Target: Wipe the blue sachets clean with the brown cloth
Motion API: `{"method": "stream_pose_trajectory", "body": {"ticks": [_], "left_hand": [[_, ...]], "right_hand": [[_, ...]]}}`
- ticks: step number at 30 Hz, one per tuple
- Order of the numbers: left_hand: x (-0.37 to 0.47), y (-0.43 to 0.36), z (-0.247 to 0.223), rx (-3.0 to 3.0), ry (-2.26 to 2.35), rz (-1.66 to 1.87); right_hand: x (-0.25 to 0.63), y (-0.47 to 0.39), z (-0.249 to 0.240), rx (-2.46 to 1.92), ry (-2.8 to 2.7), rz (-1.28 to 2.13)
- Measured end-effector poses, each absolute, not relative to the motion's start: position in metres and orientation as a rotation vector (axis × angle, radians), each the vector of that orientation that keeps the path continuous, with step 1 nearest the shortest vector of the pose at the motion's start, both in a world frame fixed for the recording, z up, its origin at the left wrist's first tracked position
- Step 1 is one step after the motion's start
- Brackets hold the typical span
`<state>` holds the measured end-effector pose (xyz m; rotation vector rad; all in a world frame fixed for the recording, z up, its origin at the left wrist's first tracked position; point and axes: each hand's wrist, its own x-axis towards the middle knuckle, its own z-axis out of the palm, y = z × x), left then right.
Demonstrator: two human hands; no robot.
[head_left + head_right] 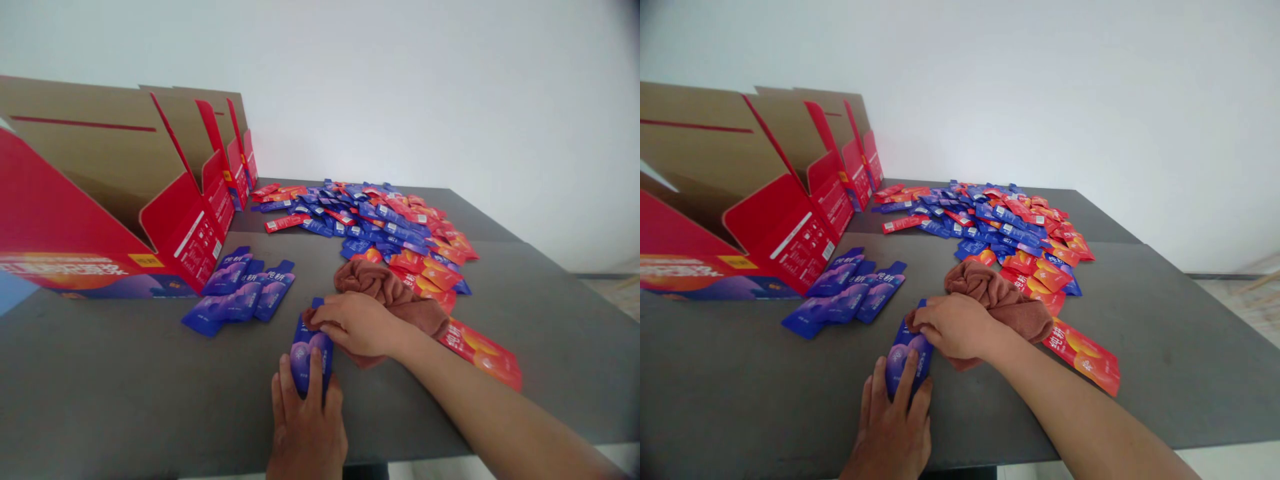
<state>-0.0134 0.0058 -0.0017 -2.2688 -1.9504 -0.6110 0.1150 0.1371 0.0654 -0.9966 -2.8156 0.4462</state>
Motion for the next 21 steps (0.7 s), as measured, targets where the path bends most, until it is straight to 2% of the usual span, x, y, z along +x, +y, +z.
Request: {"method": "stream_pose_trajectory", "body": {"ticks": [7, 16, 21], "left_hand": [[-0.014, 0.006, -0.004, -2.279, -1.964, -0.662], [-0.017, 0.004, -0.01, -2.305, -1.924, -0.611], [-0.015, 0.005, -0.007, -2.286, -1.94, -0.587]], "right_hand": [[0.109, 0.124, 0.068, -0.737, -2.882, 0.489], [0.112, 0.139, 0.064, -1.174, -2.805, 0.385], [0.114, 0.139, 0.065, -1.131, -2.812, 0.389]]}}
